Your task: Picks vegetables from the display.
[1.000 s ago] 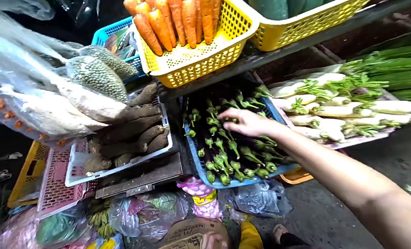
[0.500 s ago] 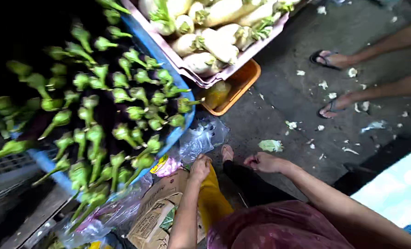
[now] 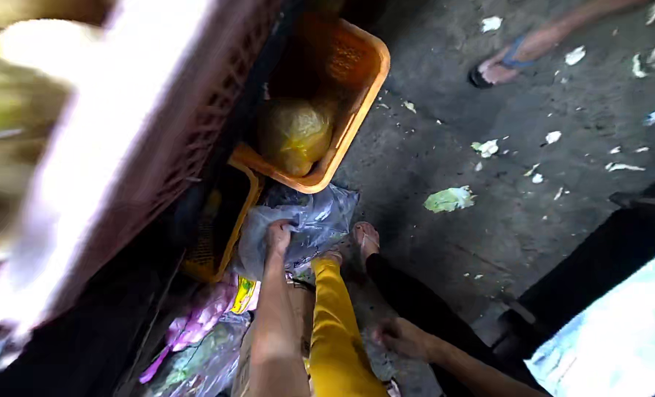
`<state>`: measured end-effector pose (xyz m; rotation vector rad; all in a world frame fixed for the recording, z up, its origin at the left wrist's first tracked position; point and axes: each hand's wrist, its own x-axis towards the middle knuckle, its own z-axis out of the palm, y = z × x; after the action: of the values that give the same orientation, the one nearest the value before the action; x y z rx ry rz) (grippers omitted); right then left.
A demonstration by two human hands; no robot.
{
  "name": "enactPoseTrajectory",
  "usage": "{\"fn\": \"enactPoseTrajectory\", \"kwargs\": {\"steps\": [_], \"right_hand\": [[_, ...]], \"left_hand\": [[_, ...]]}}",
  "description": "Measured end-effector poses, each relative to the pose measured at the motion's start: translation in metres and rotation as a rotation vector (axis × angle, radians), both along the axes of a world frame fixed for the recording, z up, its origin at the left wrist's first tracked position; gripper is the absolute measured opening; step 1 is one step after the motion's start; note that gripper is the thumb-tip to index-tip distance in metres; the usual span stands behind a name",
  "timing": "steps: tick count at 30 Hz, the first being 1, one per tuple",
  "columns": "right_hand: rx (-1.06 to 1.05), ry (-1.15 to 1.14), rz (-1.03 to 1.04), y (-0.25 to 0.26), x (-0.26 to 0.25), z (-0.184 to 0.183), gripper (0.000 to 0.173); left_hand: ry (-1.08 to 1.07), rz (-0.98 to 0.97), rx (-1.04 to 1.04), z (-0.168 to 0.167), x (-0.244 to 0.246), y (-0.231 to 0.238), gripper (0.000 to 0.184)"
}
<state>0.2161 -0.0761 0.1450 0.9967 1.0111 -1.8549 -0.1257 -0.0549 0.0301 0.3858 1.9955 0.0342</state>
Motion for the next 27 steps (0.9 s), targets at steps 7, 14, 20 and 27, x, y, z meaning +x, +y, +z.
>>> {"fn": "enactPoseTrajectory", "kwargs": {"steps": [7,14,20,27], "right_hand": [[-0.020,-0.132,-0.182,-0.029,0.021,-0.032,0.033],[-0.065,-0.187,-0.159,-0.052,0.030,-0.049,0.031],[-0.121,-0.249,-0.218,-0.038,0.033,-0.045,0.030],[-0.158,-0.279,-0.238,-0.042,0.044,-0.051,0.031]], "left_hand": [[-0.496,-0.276,-0.182,-0.018,0.086,-0.017,0.039],[-0.003,-0.129,-0.244,-0.050,0.098,-0.004,0.036],[0.124,-0.492,-0.212,-0.069,0.108,-0.001,0.082],[0.155,-0.560,-0.384,-0.079,0.073,-0.028,0.121]]}}
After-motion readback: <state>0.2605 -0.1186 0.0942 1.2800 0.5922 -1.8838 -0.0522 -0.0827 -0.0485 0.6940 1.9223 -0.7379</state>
